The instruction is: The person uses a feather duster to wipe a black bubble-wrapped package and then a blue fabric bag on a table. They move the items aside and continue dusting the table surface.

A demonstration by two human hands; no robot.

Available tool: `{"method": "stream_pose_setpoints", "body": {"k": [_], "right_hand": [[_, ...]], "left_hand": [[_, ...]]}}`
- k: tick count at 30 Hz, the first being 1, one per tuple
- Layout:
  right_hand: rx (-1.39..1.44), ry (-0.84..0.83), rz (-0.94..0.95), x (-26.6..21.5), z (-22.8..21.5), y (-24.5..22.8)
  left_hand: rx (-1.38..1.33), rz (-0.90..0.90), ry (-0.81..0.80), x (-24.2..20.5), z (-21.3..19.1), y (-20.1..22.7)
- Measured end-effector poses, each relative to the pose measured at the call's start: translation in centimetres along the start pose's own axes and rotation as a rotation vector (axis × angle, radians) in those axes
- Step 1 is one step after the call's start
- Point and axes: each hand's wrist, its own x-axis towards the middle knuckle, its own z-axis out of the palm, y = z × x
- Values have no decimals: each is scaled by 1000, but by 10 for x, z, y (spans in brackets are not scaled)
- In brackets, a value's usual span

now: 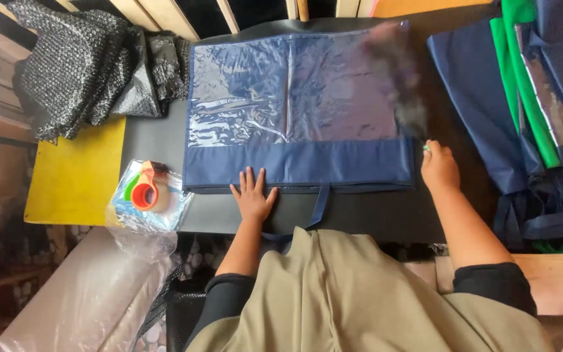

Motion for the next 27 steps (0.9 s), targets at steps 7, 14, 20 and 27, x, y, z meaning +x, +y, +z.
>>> {"method": "stream_pose_setpoints", "body": {"k": [7,14,20,27], "right_hand": [[171,92,-408,-53,-45,-58],[7,37,-103,-8,-9,1],[201,199,-241,-26,-18,-45],[21,56,-162,-31,-28,-26]], "left_hand": [[2,-32,1,6,2,0],[-7,-40,6,4,2,-1],[3,-47,-1,7,7,-4],[-18,-45,20,7,9,-5]]}}
